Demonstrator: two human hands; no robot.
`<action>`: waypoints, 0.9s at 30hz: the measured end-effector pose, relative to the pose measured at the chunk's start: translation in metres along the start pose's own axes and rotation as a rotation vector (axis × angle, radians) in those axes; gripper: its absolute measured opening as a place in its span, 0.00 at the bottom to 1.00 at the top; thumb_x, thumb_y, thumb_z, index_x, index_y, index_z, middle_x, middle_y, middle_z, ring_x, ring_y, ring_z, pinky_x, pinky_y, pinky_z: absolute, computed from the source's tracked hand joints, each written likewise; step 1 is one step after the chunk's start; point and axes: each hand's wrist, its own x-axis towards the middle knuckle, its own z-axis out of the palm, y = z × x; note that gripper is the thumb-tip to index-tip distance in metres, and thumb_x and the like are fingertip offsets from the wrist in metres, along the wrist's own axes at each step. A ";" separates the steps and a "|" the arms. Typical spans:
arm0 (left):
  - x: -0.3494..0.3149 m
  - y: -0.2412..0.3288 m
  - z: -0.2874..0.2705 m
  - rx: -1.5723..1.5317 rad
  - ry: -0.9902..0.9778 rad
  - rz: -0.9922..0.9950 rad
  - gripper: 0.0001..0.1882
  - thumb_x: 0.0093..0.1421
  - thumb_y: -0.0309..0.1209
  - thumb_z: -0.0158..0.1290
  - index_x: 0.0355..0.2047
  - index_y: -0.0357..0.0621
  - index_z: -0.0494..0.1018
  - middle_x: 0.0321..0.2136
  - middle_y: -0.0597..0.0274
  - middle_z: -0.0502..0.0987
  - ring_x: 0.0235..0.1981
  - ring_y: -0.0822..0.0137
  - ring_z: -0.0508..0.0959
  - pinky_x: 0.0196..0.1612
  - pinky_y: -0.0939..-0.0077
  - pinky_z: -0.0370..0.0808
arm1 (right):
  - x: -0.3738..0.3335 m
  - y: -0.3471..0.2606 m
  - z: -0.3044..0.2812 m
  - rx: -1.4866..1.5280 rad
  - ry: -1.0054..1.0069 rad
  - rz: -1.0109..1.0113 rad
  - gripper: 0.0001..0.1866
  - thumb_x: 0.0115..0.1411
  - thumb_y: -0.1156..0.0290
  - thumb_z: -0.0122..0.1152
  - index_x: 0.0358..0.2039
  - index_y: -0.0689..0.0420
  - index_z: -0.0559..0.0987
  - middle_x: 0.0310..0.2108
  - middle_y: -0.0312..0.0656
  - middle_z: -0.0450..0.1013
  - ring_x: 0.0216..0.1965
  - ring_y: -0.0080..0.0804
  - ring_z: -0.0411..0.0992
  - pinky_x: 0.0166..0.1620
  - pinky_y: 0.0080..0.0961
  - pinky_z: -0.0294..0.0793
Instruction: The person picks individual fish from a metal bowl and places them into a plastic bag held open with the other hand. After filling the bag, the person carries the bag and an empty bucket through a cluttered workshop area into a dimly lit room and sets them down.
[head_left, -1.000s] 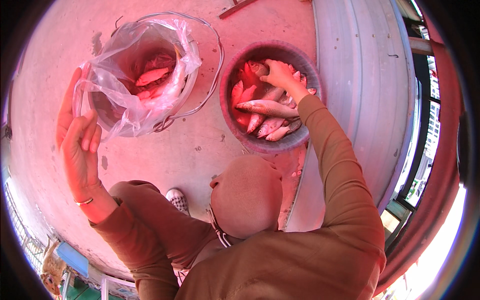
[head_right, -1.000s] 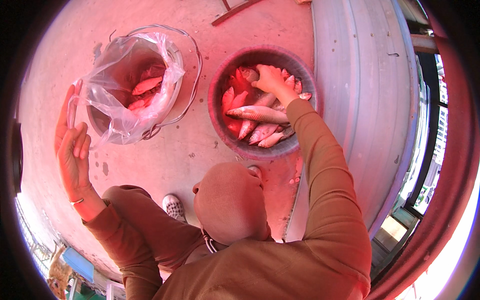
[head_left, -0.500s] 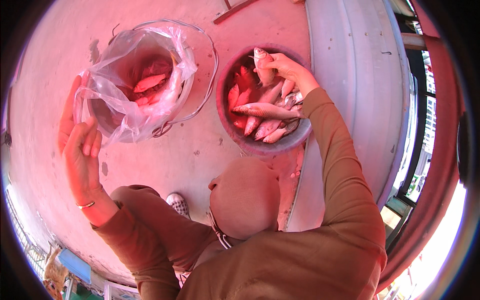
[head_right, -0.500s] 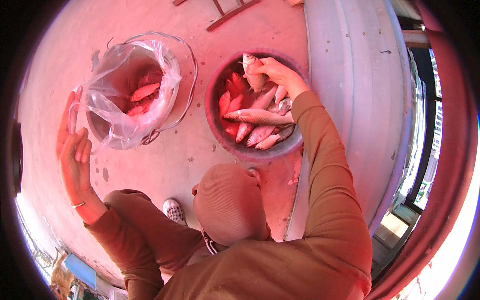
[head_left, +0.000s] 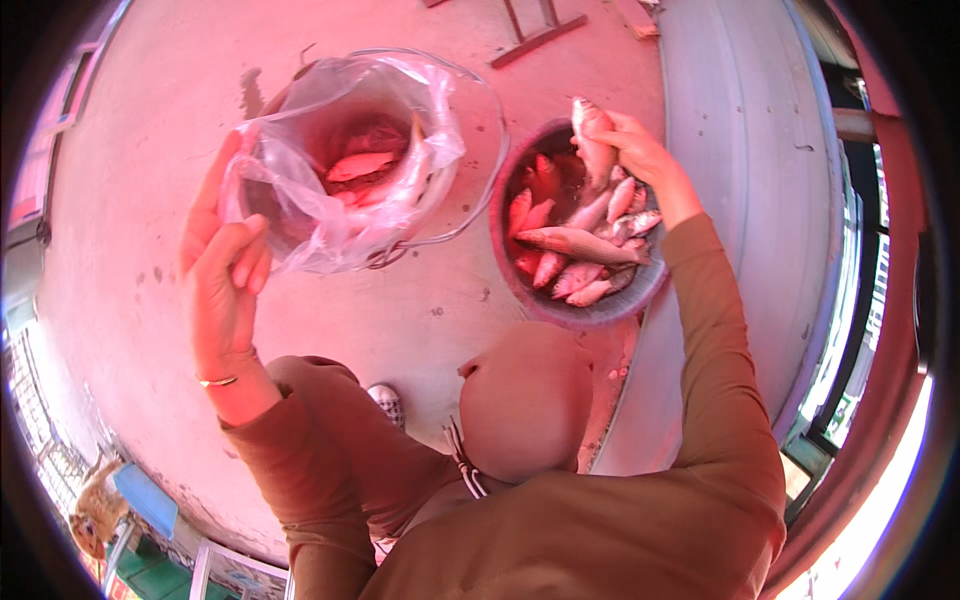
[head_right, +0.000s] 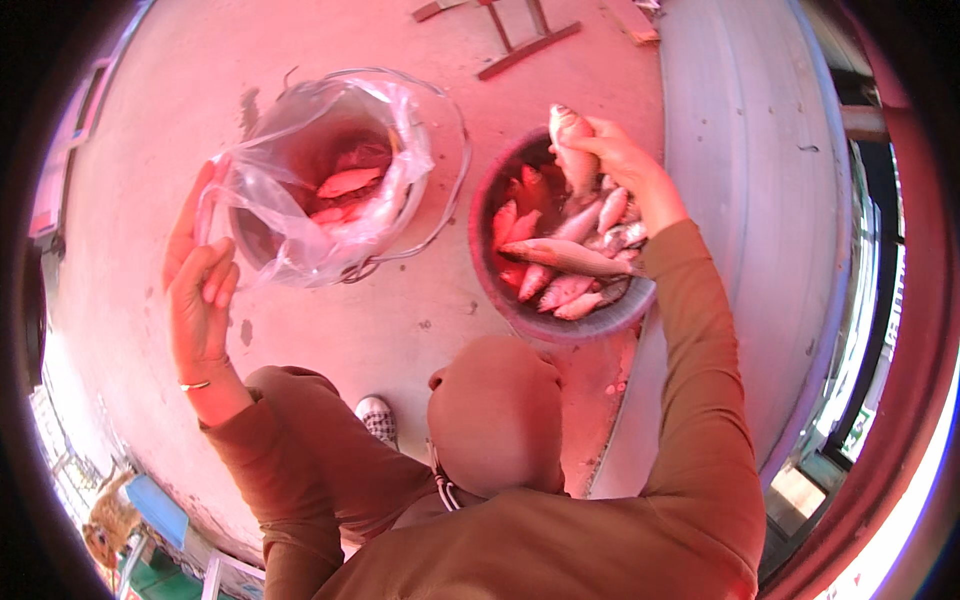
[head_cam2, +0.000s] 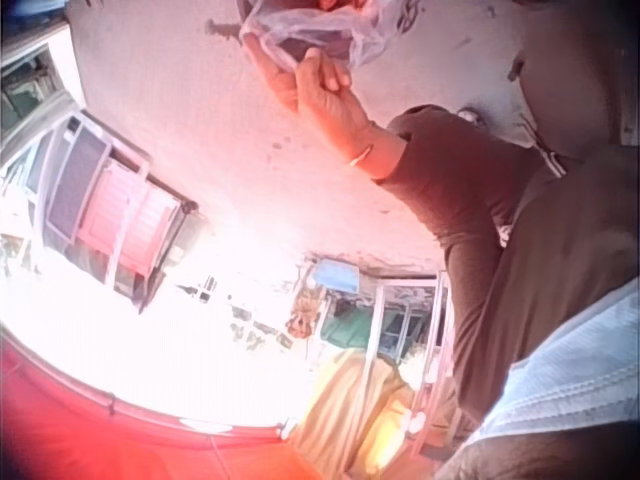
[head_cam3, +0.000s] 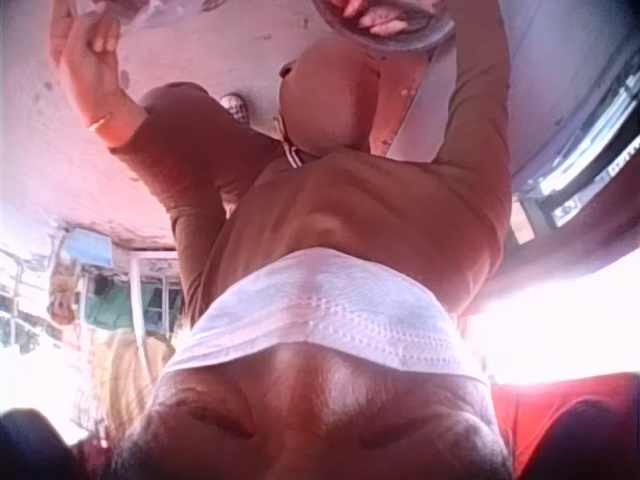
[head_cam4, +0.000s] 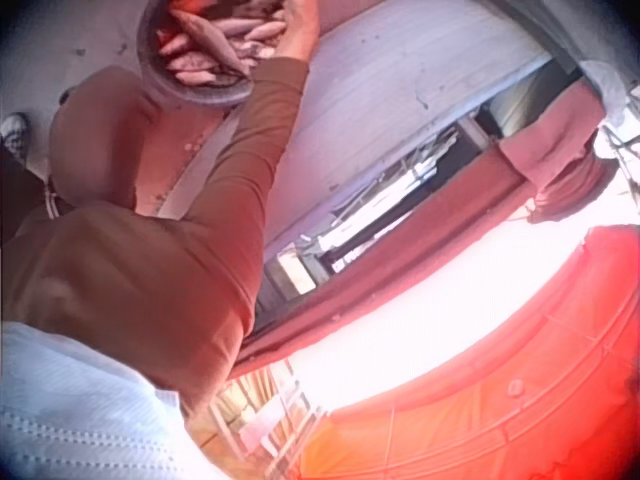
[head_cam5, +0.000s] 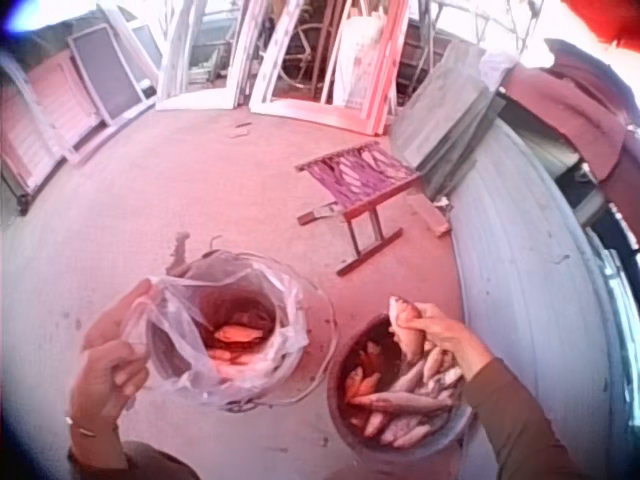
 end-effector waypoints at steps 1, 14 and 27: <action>0.001 0.000 -0.001 -0.005 -0.023 0.001 0.34 0.62 0.17 0.45 0.70 0.35 0.57 0.26 0.73 0.69 0.17 0.86 0.55 0.21 0.90 0.58 | -0.007 -0.018 0.012 -0.020 0.009 -0.029 0.27 0.64 0.64 0.65 0.59 0.63 0.70 0.44 0.44 0.76 0.41 0.32 0.78 0.46 0.30 0.81; 0.003 0.001 -0.005 -0.088 -0.033 0.090 0.36 0.59 0.16 0.42 0.70 0.33 0.55 0.63 0.57 0.68 0.17 0.85 0.58 0.20 0.90 0.60 | 0.090 -0.164 0.253 -0.979 -0.523 -0.439 0.25 0.49 0.63 0.73 0.45 0.63 0.82 0.39 0.45 0.81 0.39 0.32 0.77 0.44 0.32 0.76; 0.004 0.003 -0.004 -0.070 -0.054 0.065 0.37 0.58 0.15 0.42 0.70 0.32 0.55 0.69 0.55 0.63 0.16 0.86 0.58 0.19 0.90 0.60 | 0.109 -0.115 0.273 -1.152 -0.115 -0.640 0.13 0.53 0.77 0.59 0.41 0.59 0.82 0.41 0.52 0.80 0.46 0.53 0.78 0.45 0.46 0.77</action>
